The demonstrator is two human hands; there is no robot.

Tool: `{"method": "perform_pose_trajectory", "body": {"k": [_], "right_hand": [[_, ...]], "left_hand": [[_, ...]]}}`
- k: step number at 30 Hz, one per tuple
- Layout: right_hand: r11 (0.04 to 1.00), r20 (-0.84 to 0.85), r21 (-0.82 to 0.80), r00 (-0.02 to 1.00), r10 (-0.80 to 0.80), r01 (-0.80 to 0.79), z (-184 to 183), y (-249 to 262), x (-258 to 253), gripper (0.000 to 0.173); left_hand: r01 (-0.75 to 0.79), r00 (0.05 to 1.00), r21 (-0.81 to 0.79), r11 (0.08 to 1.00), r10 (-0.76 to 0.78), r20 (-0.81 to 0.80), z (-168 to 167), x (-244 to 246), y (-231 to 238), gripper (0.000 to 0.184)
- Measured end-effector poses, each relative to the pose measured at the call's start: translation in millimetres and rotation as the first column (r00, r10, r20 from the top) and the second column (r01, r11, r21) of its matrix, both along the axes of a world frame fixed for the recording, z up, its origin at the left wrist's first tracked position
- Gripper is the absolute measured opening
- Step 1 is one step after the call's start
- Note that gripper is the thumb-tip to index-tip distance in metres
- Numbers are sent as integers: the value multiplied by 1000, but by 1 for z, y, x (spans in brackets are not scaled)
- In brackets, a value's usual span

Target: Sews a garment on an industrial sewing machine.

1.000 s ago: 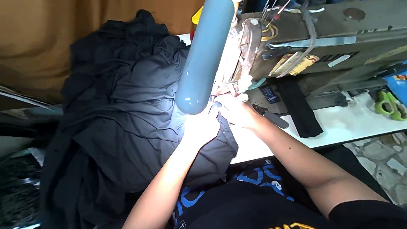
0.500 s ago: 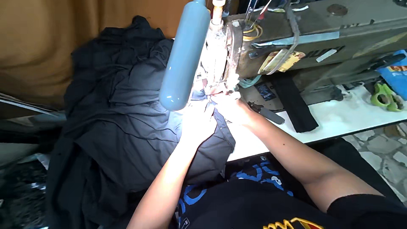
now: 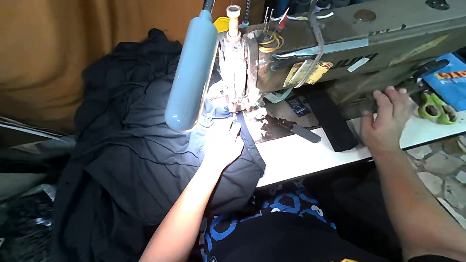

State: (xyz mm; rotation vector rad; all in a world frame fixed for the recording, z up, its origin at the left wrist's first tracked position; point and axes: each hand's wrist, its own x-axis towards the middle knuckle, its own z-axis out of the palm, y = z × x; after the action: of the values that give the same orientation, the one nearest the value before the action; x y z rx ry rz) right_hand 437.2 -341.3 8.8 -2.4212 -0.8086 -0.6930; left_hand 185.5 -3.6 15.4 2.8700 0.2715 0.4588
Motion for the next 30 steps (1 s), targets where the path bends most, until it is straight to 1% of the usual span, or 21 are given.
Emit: {"method": "perform_pose_trajectory", "body": {"k": [3,7,9,10,12,13,15,17,18,19,21,22,23,24,25,26,27,28,30], "right_hand": [[1000,22,27,1000,3,-4,-7,0,2,50],[998,19,52,1000,21,-22,-8,0,3,50],[998,13,52,1000,22,-23,-8,-1,1,47],[1000,-19,29,1000,10,-9,-5,-1,-1,43],[997,-184,-74,983,-8,-5,1,0,-5,39],[994,-239,-111,971,-13,-14,2,0,-4,39],[993,-254,-121,967,-24,-7,4,-1,-3,39],[999,-199,-50,980,-17,7,6,-5,-7,45],[1000,-157,20,988,-2,5,9,-5,-11,49],[994,-104,107,994,14,-3,12,-4,-17,49],[965,69,243,994,86,-100,25,9,-37,43],[943,134,274,978,157,-189,33,19,-49,40],[916,159,285,956,247,-284,40,32,-63,37],[888,135,276,930,343,-368,46,47,-78,34],[859,66,258,895,441,-442,50,64,-92,33],[833,-45,225,848,527,-506,51,81,-104,33],[805,-165,185,790,591,-563,51,100,-114,31],[770,-236,160,733,638,-618,46,119,-119,30],[705,-286,92,660,695,-703,28,154,-116,30]], "left_hand": [[-1,1000,7,1000,1,16,-2,-1,0,39],[10,1000,21,1000,-10,16,-3,-1,2,40],[8,1000,12,1000,-9,8,-1,0,2,40],[4,1000,9,1000,-4,-2,0,0,2,39],[4,1000,7,1000,-3,-19,0,-1,2,40],[6,1000,4,1000,-6,-22,0,-1,2,41],[6,1000,5,1000,-6,-30,-1,-1,1,41],[8,1000,15,1000,-8,-21,-1,-1,1,40],[8,1000,19,1000,-8,-18,-1,-1,1,41],[9,1000,15,1000,-9,-23,-1,-1,1,41],[17,1000,11,1000,-17,-16,-3,0,3,41],[19,1000,12,1000,-18,-15,-3,0,3,41],[15,999,8,1000,-15,-29,-2,-1,1,41],[6,998,0,1000,-6,-59,2,-5,-4,43],[-7,996,-8,1000,6,-86,5,-10,-13,45],[-12,996,-24,1000,10,-93,9,-17,-26,46],[-8,998,-37,999,5,-70,12,-25,-44,47],[4,1000,-46,999,-5,-20,11,-32,-62,48],[14,998,-48,999,-11,67,4,-42,-89,46]]}}
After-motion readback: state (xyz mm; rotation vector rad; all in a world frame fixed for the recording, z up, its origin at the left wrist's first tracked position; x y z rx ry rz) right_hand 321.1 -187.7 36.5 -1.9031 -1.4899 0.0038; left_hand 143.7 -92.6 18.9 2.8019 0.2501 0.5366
